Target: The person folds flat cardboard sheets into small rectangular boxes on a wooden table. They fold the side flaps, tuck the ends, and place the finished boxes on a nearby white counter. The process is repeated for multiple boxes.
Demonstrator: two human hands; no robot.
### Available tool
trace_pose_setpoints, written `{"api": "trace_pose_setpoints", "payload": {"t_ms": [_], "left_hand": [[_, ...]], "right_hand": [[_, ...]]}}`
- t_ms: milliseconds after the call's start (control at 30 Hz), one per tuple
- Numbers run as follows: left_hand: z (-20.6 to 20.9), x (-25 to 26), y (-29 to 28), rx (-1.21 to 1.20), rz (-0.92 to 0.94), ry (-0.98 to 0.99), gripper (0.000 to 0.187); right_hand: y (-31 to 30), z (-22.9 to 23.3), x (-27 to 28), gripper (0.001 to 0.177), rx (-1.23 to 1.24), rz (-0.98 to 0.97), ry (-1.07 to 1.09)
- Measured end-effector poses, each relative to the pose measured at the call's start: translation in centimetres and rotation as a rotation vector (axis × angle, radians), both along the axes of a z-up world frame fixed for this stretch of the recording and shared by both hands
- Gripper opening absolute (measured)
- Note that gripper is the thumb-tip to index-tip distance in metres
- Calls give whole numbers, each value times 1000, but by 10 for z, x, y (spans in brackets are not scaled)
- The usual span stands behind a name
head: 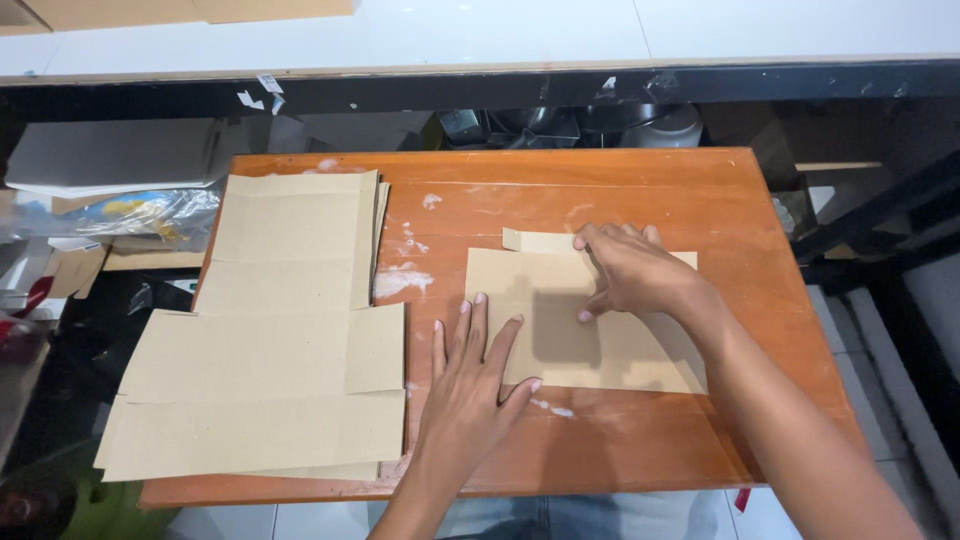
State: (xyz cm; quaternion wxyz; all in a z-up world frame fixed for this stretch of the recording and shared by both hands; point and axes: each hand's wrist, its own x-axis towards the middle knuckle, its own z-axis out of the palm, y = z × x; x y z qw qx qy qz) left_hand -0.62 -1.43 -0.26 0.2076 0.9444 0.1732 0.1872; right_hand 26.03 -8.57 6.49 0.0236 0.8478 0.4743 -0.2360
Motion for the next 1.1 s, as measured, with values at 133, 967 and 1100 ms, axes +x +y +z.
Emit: {"api": "trace_pose_setpoints", "payload": {"t_ms": [133, 967, 1100], "left_hand": [[0, -1, 1, -3, 36, 18, 78], [5, 130, 121, -35, -256, 347, 100], [-4, 124, 118, 30, -245, 101, 98]], "right_hand": [[0, 54, -12, 39, 27, -60, 117], [-183, -80, -79, 68, 63, 316, 259], [-135, -2, -74, 72, 325, 165, 347]]}}
